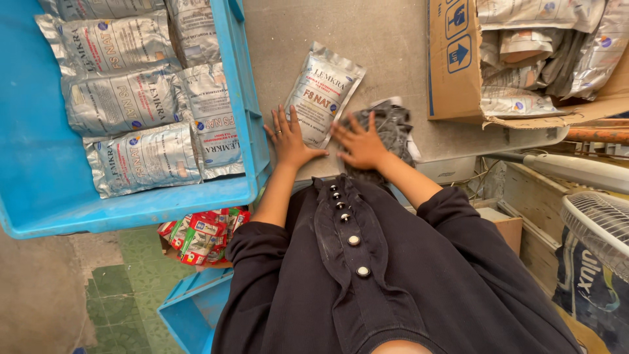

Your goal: The person uses a cloth to wipe down silver packets before placing them into a blue plastic crate.

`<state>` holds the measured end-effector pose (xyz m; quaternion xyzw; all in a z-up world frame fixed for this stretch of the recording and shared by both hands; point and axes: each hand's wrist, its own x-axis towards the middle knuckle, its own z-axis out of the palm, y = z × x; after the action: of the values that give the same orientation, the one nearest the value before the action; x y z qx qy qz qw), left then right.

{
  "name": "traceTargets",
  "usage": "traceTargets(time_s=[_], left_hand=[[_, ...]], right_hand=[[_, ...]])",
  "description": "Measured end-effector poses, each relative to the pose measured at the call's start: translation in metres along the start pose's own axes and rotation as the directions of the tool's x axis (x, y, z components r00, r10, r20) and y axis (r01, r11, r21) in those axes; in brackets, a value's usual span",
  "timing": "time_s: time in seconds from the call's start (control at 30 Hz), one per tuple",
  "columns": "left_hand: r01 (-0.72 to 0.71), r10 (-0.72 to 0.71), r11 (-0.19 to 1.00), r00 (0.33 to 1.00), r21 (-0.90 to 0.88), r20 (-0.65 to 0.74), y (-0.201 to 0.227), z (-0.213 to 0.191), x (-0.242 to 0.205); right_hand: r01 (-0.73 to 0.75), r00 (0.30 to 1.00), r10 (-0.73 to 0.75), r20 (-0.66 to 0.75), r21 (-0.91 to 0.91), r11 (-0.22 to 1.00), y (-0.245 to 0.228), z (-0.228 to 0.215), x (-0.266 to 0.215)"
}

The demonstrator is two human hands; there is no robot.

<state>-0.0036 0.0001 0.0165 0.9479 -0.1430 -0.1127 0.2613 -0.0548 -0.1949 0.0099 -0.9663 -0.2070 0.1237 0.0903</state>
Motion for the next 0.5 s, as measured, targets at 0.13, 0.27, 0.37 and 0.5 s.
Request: traceTargets(time_s=[0.13, 0.27, 0.37, 0.5], left_hand=[[0.012, -0.012, 1.0, 1.0, 0.012, -0.016, 0.0, 0.002, 0.001], [0.016, -0.016, 1.0, 1.0, -0.008, 0.008, -0.002, 0.003, 0.002], [0.029, -0.029, 1.0, 1.0, -0.011, 0.003, 0.002, 0.002, 0.001], [0.055, -0.055, 0.998, 0.998, -0.012, -0.012, 0.009, 0.003, 0.005]], right_hand=[[0.2, 0.976, -0.203, -0.082, -0.045, 0.979, 0.0, 0.004, -0.001], [-0.101, 0.995, 0.102, -0.023, 0.025, 0.995, 0.022, -0.012, 0.025], [-0.325, 0.946, 0.324, 0.028, 0.076, 0.943, 0.035, -0.021, 0.044], [-0.449, 0.893, 0.446, 0.057, 0.13, 0.884, 0.037, -0.024, 0.054]])
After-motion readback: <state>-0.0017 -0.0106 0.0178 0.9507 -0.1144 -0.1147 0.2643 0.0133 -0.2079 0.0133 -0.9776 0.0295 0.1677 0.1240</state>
